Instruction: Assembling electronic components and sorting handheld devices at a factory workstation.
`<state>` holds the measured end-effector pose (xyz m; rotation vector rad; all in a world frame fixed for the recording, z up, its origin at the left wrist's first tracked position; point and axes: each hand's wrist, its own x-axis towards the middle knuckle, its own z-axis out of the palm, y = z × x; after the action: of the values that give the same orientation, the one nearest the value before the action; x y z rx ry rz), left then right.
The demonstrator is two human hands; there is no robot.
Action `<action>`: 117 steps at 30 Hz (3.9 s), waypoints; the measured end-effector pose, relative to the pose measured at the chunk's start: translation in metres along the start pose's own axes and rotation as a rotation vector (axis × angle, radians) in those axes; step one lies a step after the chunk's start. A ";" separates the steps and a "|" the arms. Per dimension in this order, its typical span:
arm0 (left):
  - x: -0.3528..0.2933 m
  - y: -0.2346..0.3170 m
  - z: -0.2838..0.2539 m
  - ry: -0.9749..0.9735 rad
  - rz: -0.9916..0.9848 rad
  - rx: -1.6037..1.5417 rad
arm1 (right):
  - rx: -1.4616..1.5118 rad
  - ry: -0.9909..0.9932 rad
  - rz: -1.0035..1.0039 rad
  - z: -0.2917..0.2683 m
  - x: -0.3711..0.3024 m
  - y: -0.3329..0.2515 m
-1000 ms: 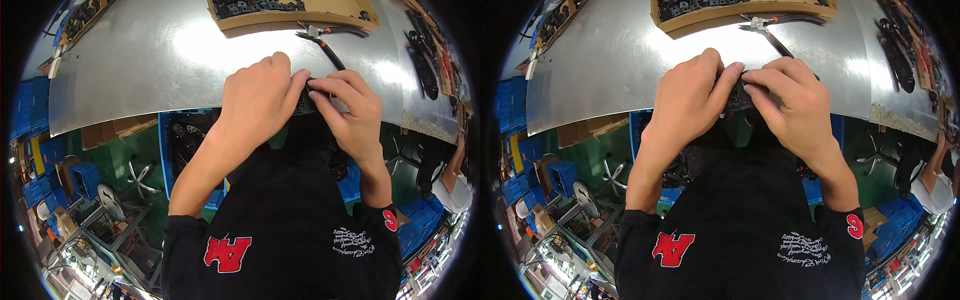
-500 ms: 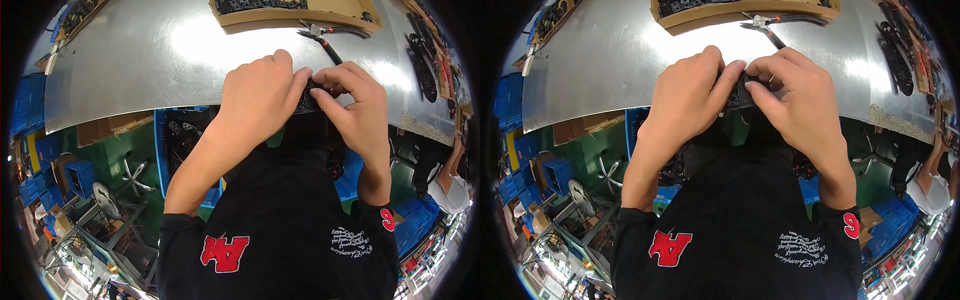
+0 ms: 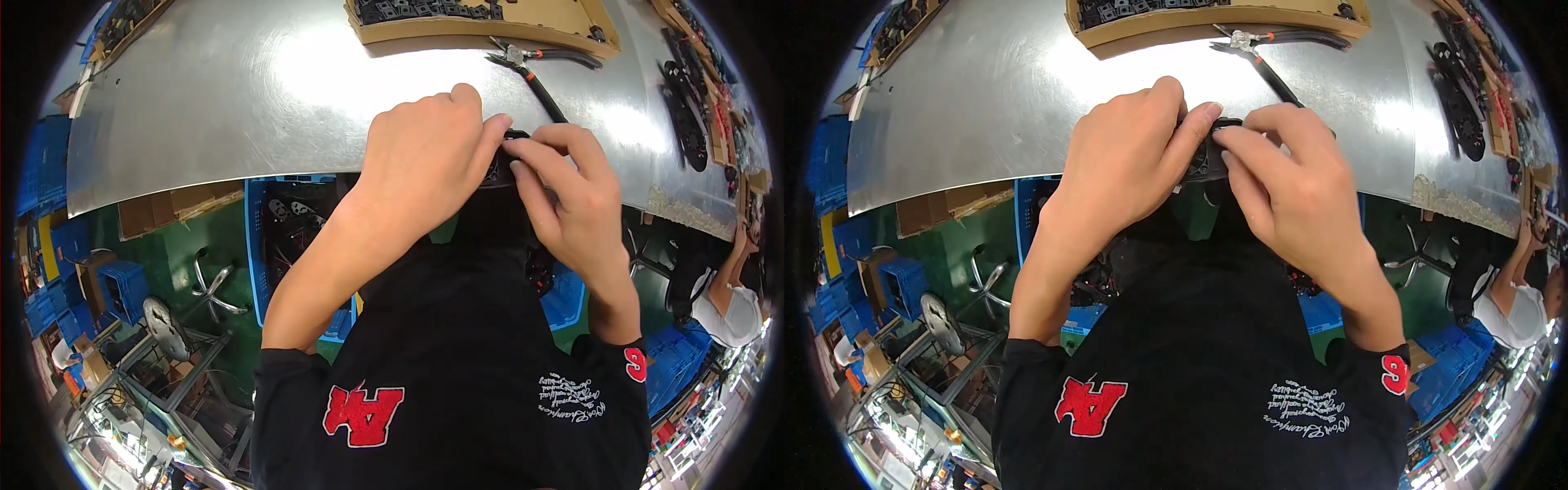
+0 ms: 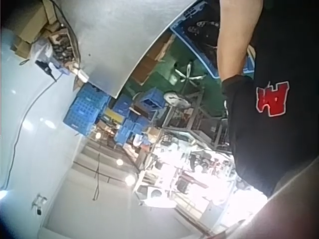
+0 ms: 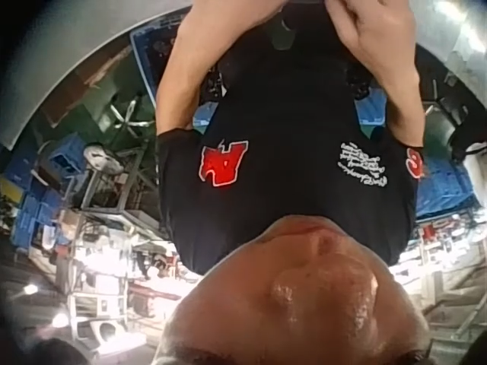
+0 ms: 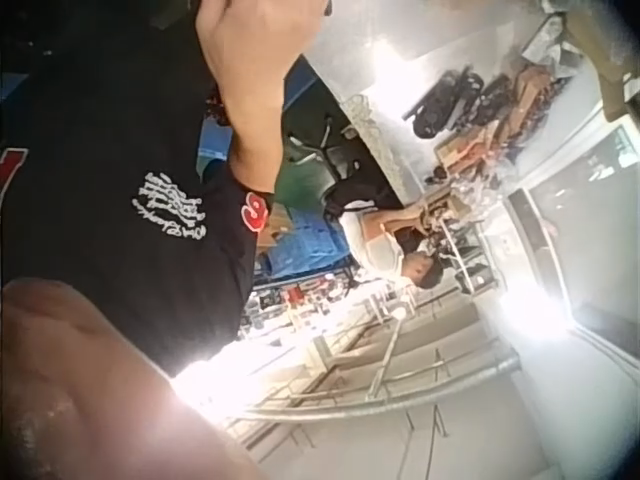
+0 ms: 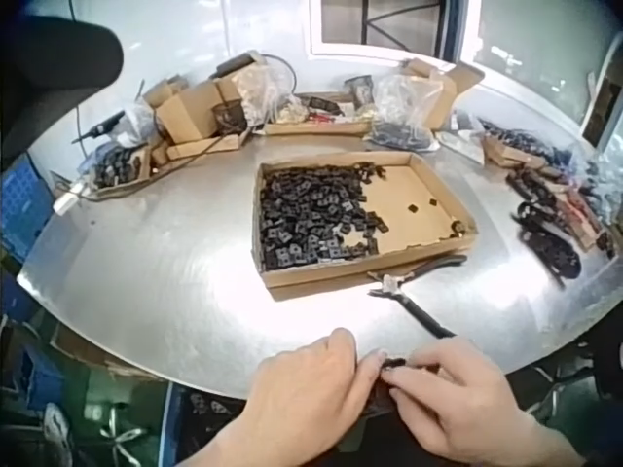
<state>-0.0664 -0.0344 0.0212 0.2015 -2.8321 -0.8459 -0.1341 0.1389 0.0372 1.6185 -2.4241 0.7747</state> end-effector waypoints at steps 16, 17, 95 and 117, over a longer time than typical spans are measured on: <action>0.000 0.001 -0.006 0.023 -0.090 0.118 | -0.085 0.052 0.281 -0.013 -0.021 0.063; 0.001 0.001 -0.006 0.016 -0.109 0.079 | -0.094 0.060 0.282 -0.021 -0.026 0.067; -0.003 0.010 0.008 -0.019 -0.176 0.243 | 1.488 0.021 -0.263 -0.022 0.062 0.018; -0.020 -0.003 -0.005 0.297 0.231 0.037 | 1.521 -0.072 -0.347 -0.013 0.071 0.033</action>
<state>-0.0455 -0.0359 0.0215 0.0022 -2.5329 -0.6546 -0.1961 0.0960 0.0638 2.2077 -1.2370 2.7922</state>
